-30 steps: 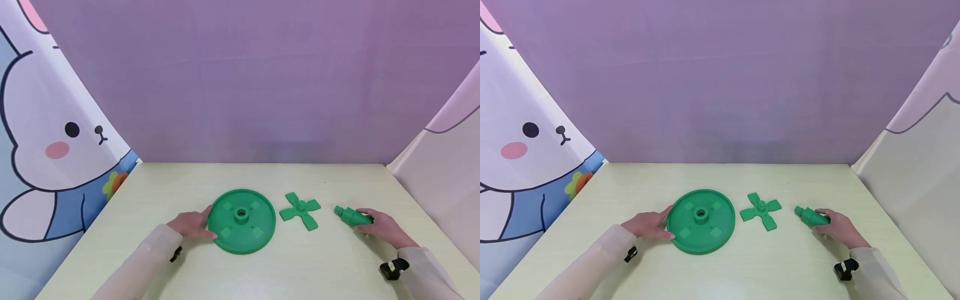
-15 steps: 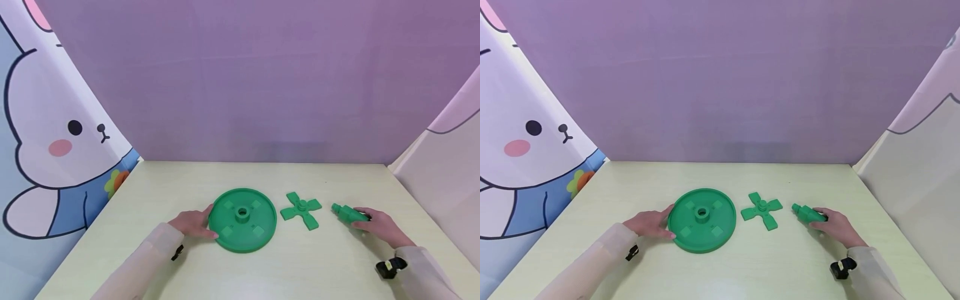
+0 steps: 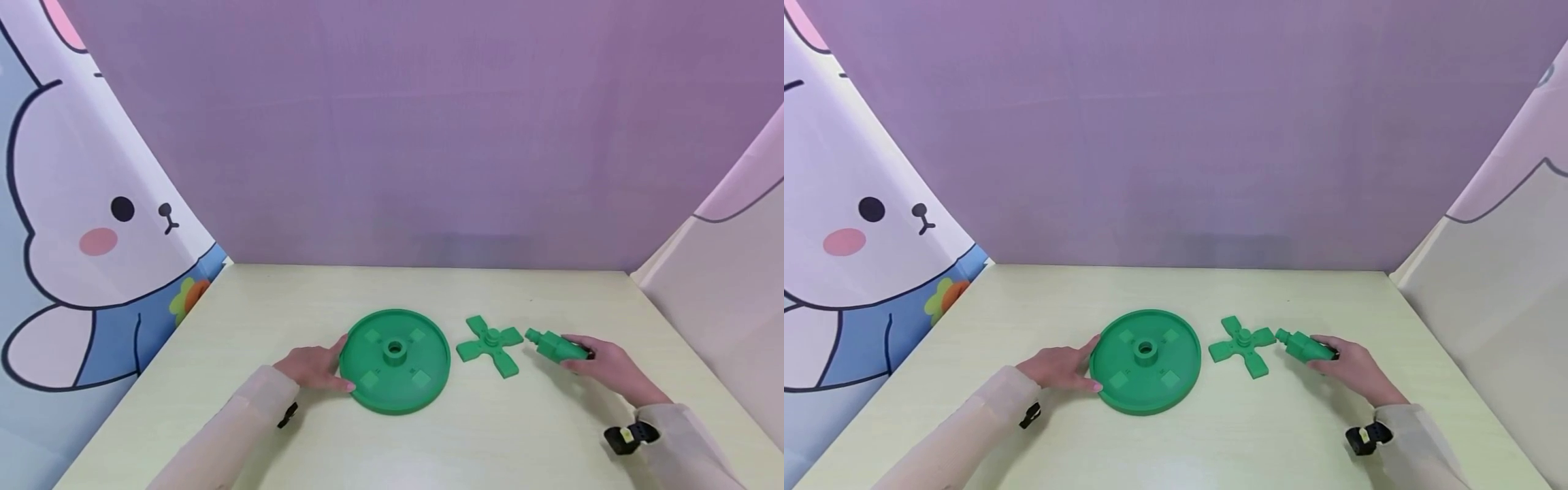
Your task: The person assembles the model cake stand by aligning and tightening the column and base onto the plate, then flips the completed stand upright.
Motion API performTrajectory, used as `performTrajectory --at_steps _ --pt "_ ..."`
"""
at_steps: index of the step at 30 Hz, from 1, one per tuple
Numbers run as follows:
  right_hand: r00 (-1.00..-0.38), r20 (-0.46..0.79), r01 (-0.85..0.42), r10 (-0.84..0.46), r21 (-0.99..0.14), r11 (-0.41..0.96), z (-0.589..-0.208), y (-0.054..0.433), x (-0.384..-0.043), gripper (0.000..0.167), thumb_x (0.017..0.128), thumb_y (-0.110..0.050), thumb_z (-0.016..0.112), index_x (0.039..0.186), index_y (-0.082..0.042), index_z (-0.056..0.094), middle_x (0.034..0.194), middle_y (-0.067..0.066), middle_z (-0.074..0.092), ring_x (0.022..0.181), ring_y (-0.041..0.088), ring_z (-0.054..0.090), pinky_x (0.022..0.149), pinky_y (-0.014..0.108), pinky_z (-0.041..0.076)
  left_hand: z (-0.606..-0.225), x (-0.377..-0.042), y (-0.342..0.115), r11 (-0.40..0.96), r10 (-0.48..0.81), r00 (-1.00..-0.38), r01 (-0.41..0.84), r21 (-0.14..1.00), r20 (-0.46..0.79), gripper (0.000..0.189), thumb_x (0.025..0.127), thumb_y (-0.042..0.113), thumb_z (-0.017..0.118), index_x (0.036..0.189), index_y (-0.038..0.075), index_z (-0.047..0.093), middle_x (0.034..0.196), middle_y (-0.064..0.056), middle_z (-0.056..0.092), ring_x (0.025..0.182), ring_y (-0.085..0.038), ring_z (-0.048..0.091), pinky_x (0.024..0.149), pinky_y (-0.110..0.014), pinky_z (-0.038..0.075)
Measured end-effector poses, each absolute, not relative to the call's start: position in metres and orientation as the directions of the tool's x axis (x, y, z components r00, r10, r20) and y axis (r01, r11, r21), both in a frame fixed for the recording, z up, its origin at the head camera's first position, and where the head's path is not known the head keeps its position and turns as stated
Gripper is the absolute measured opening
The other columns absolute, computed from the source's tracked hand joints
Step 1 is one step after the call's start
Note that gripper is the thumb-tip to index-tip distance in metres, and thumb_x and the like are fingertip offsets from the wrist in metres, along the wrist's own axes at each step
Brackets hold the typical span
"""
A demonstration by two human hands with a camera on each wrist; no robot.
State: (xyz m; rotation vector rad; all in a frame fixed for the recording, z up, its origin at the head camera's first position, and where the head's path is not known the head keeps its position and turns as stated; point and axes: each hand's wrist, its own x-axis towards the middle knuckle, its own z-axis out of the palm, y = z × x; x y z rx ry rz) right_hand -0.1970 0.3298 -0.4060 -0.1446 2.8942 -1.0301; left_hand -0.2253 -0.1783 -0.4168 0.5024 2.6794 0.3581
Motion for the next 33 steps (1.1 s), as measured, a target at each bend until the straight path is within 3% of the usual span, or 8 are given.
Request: performTrajectory --at_steps 8,11,22,33 --pt "-0.987 -0.013 -0.103 -0.157 -0.698 0.708 -0.394 0.308 -0.196 0.061 0.086 -0.023 0.072 0.133 0.009 0.05 0.105 0.019 0.062 0.084 0.021 0.054 0.067 0.033 0.045 -0.417 -0.225 -0.179 0.913 0.375 -0.861 0.278 0.298 -0.344 0.104 0.079 0.061 0.066 0.153 0.008 0.017 0.086 -0.002 0.059 0.095 -0.024 0.059 0.086 -0.048 0.045" --pt "-0.985 0.003 -0.124 -0.17 -0.697 0.707 -0.393 0.3 -0.197 0.06 0.085 -0.024 0.073 0.132 0.008 0.052 0.108 0.02 0.062 0.084 0.02 0.054 0.068 0.032 0.046 -0.415 -0.224 -0.178 0.913 0.372 -0.864 0.276 0.3 -0.339 0.106 0.078 0.062 0.066 0.153 0.007 0.016 0.083 -0.001 0.059 0.094 -0.024 0.059 0.085 -0.048 0.045" --pt "-0.977 0.012 -0.146 -0.211 -0.762 0.631 -0.398 0.282 -0.202 0.059 0.084 -0.021 0.074 0.131 0.007 0.053 0.098 0.013 0.063 0.079 0.018 0.054 0.064 0.027 0.047 -0.413 -0.225 -0.172 0.931 0.355 -0.868 0.292 0.219 -0.347 0.109 0.075 0.066 0.065 0.153 0.006 0.018 0.071 -0.001 0.052 0.077 -0.017 0.053 0.074 -0.041 0.046" --pt "-0.964 -0.008 -0.169 -0.267 -0.758 0.63 -0.402 0.267 -0.206 0.061 0.083 -0.021 0.075 0.132 0.007 0.053 0.116 0.022 0.061 0.091 0.022 0.055 0.073 0.03 0.048 -0.412 -0.223 -0.17 0.929 0.358 -0.866 0.296 0.221 -0.348 0.108 0.076 0.065 0.066 0.154 0.007 0.016 0.07 -0.001 0.051 0.075 -0.016 0.052 0.069 -0.038 0.046"
